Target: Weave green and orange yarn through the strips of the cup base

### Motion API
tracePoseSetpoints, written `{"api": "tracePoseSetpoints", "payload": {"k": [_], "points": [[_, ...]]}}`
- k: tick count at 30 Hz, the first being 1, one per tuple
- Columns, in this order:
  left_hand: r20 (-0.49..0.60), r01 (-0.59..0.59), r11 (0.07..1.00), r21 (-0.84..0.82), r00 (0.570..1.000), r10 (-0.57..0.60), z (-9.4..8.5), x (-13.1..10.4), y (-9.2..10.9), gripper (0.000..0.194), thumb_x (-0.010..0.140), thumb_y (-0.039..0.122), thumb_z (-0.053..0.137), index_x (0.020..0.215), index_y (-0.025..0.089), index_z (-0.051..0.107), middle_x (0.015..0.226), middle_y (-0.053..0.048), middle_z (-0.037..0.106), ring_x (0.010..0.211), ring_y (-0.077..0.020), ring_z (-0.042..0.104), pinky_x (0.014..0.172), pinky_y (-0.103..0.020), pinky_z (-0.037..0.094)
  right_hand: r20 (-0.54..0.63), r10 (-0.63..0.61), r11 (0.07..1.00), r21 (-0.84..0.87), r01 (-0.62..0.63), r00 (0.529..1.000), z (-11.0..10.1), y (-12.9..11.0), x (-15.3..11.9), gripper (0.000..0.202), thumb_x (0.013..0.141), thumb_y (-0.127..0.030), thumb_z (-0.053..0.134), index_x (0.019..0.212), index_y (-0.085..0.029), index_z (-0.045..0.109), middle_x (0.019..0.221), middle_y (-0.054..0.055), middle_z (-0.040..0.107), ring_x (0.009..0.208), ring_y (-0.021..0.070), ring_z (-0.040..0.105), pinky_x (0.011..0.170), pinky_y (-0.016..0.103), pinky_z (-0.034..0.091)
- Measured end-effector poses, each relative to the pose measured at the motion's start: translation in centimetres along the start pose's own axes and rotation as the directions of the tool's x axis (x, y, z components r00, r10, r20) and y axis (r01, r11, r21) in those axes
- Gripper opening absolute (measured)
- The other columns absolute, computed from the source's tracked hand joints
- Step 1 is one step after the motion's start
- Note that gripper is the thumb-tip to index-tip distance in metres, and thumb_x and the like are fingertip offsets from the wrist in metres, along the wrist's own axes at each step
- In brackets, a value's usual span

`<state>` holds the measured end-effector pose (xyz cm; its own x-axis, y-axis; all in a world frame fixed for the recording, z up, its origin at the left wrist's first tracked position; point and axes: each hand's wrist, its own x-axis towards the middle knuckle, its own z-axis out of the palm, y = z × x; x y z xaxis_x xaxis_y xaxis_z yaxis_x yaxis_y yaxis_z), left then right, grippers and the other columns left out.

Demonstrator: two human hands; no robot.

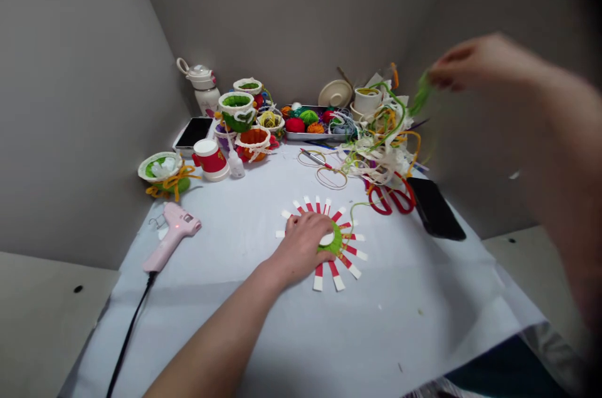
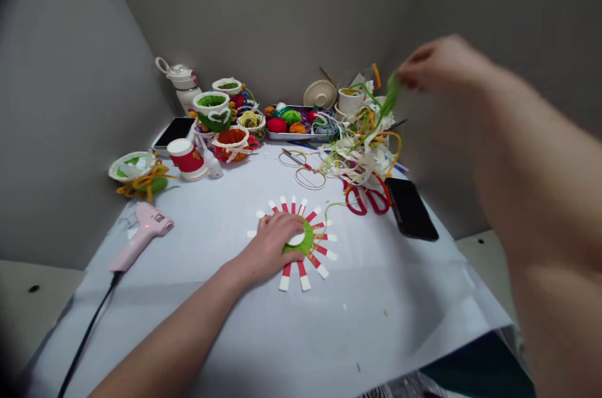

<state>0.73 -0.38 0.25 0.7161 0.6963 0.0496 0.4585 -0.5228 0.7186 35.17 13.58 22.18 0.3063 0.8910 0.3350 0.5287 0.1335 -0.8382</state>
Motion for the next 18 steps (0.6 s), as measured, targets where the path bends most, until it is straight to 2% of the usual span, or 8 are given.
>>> {"api": "tracePoseSetpoints", "payload": {"k": [3, 5, 7, 8, 9, 11, 13, 18], "points": [[-0.002, -0.006, 1.0, 0.022, 1.0, 0.006, 0.2, 0.0, -0.2, 0.029, 0.093, 0.027, 0.078, 0.116, 0.026, 0.061, 0.144, -0.004, 0.063, 0.136, -0.032, 0.052, 0.112, -0.055, 0.037, 0.223, -0.013, 0.985, -0.164, 0.05, 0.975, 3.5, 3.4, -4.2, 0.037, 0.098, -0.032, 0.069, 0.067, -0.012, 0.068, 0.096, 0.01, 0.071, 0.099, 0.0176, 0.065, 0.092, 0.035, 0.048], [-0.005, -0.013, 0.999, 0.043, 1.0, 0.014, 0.4, 0.0, -0.4, 0.03, 0.093, 0.028, 0.079, 0.117, 0.027, 0.061, 0.145, -0.004, 0.063, 0.137, -0.0323, 0.052, 0.112, -0.055, 0.038, 0.415, -0.054, 0.973, -0.182, 0.141, 0.908, 5.5, 5.7, -8.7, 0.015, 0.078, -0.019, 0.088, 0.073, -0.016, 0.075, 0.095, 0.009, 0.073, 0.096, 0.0203, 0.064, 0.094, 0.036, 0.048], [-0.012, -0.017, 0.998, 0.063, 1.0, 0.018, 0.5, 0.1, -0.5, 0.032, 0.092, 0.029, 0.08, 0.117, 0.027, 0.061, 0.145, -0.004, 0.063, 0.137, -0.0325, 0.051, 0.112, -0.055, 0.038, 0.61, -0.096, 0.967, -0.13, 0.219, 0.786, 6.9, 7.4, -13.6, 0.01, 0.077, -0.021, 0.088, 0.084, -0.023, 0.08, 0.096, 0.007, 0.076, 0.093, 0.0218, 0.067, 0.093, 0.036, 0.05], [-0.014, -0.017, 0.997, 0.074, 1.0, 0.018, 0.6, 0.1, -0.6, 0.033, 0.091, 0.03, 0.081, 0.118, 0.028, 0.06, 0.146, -0.005, 0.062, 0.137, -0.0326, 0.051, 0.112, -0.055, 0.038, 0.709, -0.128, 0.962, -0.08, 0.26, 0.693, 7.3, 8.0, -15.8, 0.004, 0.083, -0.025, 0.083, 0.087, -0.025, 0.081, 0.098, 0.006, 0.076, 0.096, 0.0226, 0.067, 0.093, 0.036, 0.051], [-0.016, -0.018, 0.996, 0.084, 1.0, 0.019, 0.6, 0.0, -0.6, 0.034, 0.091, 0.031, 0.081, 0.118, 0.028, 0.06, 0.146, -0.005, 0.062, 0.137, -0.0325, 0.051, 0.112, -0.055, 0.038, 0.806, -0.206, 0.94, 0.004, 0.342, 0.556, 7.6, 8.5, -17.7, 0.008, 0.093, -0.03, 0.073, 0.094, -0.025, 0.08, 0.104, 0.008, 0.075, 0.1, 0.0235, 0.066, 0.093, 0.038, 0.051], [-0.013, -0.02, 0.995, 0.101, 1.0, 0.021, 0.6, 0.0, -0.7, 0.034, 0.092, 0.033, 0.08, 0.119, 0.027, 0.06, 0.147, -0.005, 0.061, 0.137, -0.0323, 0.051, 0.112, -0.054, 0.037, 0.857, -0.288, 0.897, 0.084, 0.435, 0.428, 8.0, 9.4, -20.6, 0.018, 0.102, -0.034, 0.062, 0.104, -0.025, 0.077, 0.109, 0.009, 0.071, 0.105, 0.0248, 0.062, 0.093, 0.04, 0.05], [-0.007, -0.019, 0.993, 0.114, 1.0, 0.02, 0.5, -0.1, -0.6, 0.031, 0.094, 0.035, 0.078, 0.12, 0.027, 0.061, 0.147, -0.006, 0.061, 0.138, -0.0318, 0.051, 0.113, -0.052, 0.036, 0.867, -0.297, 0.876, 0.081, 0.475, 0.399, 8.3, 10.1, -22.1, 0.019, 0.104, -0.033, 0.058, 0.104, -0.023, 0.074, 0.11, 0.011, 0.068, 0.105, 0.0254, 0.058, 0.091, 0.041, 0.049], [0.005, -0.006, 0.993, 0.119, 1.0, 0.005, 0.2, -0.1, -0.4, 0.029, 0.096, 0.033, 0.074, 0.122, 0.028, 0.063, 0.148, -0.006, 0.062, 0.139, -0.032, 0.051, 0.116, -0.053, 0.034, 0.844, -0.319, 0.863, 0.071, 0.5, 0.431, 8.8, 11.2, -23.0, 0.02, 0.106, -0.025, 0.052, 0.091, -0.021, 0.065, 0.103, 0.01, 0.065, 0.1, 0.0249, 0.054, 0.089, 0.041, 0.046]]}}
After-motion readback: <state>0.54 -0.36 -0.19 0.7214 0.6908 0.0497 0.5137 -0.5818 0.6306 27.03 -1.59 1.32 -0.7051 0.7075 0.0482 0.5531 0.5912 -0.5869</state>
